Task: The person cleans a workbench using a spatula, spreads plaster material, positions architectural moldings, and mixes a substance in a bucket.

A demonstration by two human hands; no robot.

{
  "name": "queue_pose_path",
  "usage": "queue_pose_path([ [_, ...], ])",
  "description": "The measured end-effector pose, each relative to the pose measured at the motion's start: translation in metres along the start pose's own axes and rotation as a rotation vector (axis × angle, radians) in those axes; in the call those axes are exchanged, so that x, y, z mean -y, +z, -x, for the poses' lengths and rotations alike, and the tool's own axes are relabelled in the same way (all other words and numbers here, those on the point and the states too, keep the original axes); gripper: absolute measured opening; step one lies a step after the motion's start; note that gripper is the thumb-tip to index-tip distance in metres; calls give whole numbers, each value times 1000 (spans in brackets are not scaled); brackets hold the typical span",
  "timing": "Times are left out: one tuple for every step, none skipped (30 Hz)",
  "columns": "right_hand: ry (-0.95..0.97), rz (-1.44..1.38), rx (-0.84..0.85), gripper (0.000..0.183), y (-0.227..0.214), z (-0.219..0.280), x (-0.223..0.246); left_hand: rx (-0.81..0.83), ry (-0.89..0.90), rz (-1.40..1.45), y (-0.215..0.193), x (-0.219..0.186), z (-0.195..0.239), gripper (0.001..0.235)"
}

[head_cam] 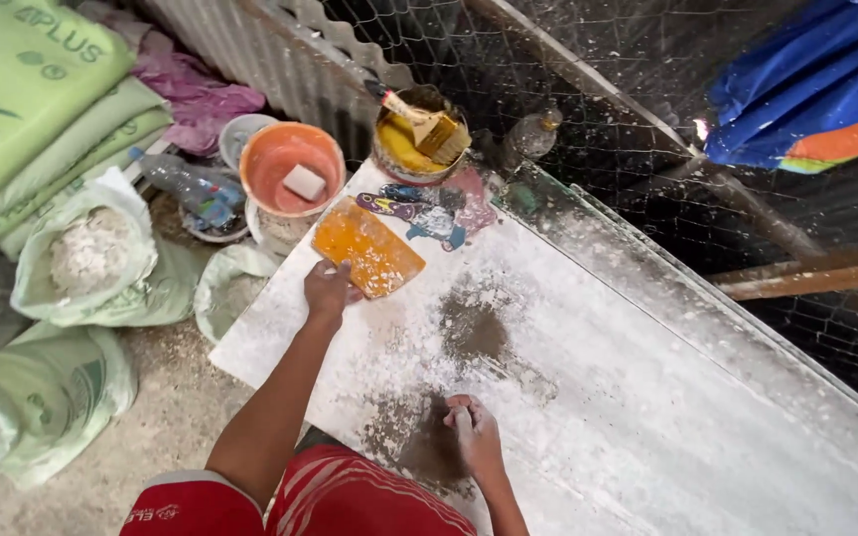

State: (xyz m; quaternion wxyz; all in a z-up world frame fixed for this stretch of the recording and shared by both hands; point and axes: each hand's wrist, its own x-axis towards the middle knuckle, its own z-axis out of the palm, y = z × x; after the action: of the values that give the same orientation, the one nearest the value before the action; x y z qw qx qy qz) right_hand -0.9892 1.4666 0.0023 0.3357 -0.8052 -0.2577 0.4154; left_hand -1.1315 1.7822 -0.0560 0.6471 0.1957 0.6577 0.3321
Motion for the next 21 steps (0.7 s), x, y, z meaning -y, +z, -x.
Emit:
queue_pose_path([
  [4, -5, -13, 29, 1, 2, 1, 12, 0, -8, 2, -4, -2, 27],
  [32, 4, -19, 31, 1, 2, 2, -4, -1, -67, 6, -9, -4, 32],
  [60, 14, -26, 34, 0, 1, 3, -20, -1, -126, 11, -14, -7, 37],
  [65, 14, -34, 34, -1, -1, 8, -12, -4, -129, 16, -18, -8, 37],
  [107, 29, -52, 36, -2, -3, 13, -14, 6, -132, 22, -22, -9, 31],
  [160, 42, -61, 37, 0, 1, 14, -25, 8, -142, 20, -21, -7, 26],
  [175, 40, -60, 37, -1, 3, 16, -26, -2, -153, 21, -15, -11, 26],
  [174, 17, -56, 37, -1, 0, 21, 2, 16, -138, 25, -14, -17, 28],
  [172, -7, -52, 36, -1, -2, 26, 29, 33, -123, 30, -12, -23, 29],
  [175, -10, -57, 36, 0, -7, 27, 34, 33, -127, 34, -15, -25, 29],
  [142, -48, -52, 25, 2, -11, 27, 11, 36, -115, 37, -17, -27, 28],
  [117, -86, -43, 27, 5, -10, 26, -17, 33, -109, 35, -16, -27, 28],
  [128, -89, -43, 27, 8, -9, 30, -18, 26, -119, 34, -16, -27, 28],
  [131, -64, -30, 27, 10, -11, 36, -12, 37, -139, 35, -19, -29, 25],
  [134, -39, -18, 29, 12, -14, 41, -5, 47, -158, 36, -22, -31, 23],
  [136, -46, -19, 29, 15, -17, 43, -4, 50, -165, 33, -25, -33, 23],
  [122, -3, -6, 27, 18, -20, 46, 58, 67, -214, 30, -28, -35, 25],
  [111, 42, 8, 31, 19, -21, 46, 120, 80, -262, 26, -29, -36, 29],
  [116, 37, 6, 31, 22, -20, 51, 122, 78, -269, 20, -32, -32, 29],
  [141, 22, 10, 22, 23, -20, 56, 145, 136, -409, 15, -36, -29, 34],
  [166, 6, 13, 21, 25, -20, 61, 168, 195, -548, 10, -40, -25, 41],
])
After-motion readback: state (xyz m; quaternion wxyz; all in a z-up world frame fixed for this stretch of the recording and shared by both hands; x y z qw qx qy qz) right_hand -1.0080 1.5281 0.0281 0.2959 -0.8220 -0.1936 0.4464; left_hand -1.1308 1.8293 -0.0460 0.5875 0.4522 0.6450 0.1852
